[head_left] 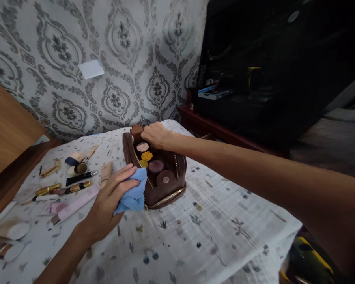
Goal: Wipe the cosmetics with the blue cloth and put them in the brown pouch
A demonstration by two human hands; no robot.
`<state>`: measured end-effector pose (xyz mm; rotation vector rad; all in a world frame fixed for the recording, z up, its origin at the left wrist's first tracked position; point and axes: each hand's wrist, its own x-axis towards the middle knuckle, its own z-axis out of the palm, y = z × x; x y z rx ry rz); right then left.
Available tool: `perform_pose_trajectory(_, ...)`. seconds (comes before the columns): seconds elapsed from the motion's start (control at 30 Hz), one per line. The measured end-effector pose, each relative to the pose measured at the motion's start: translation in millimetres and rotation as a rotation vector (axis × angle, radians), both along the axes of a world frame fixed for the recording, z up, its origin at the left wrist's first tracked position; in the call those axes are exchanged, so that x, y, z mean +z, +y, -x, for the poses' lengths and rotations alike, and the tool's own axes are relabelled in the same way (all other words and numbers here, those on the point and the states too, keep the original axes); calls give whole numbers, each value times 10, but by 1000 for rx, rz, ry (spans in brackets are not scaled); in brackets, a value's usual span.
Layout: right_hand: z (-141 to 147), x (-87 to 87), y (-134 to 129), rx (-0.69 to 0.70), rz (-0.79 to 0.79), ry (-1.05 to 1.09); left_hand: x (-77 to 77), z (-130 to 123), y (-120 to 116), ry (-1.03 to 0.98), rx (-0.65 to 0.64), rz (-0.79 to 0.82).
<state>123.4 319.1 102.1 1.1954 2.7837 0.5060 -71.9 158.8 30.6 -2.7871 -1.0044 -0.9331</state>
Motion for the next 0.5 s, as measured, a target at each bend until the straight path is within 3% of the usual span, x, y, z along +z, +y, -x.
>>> perform_pose_trajectory(0.33,51,-133,179,39,-6,-11,-3,-6,-12,10,1,11)
perform_pose_trajectory(0.5,100,-176,149,94,83,-29,-15,3,-4,7,0,6)
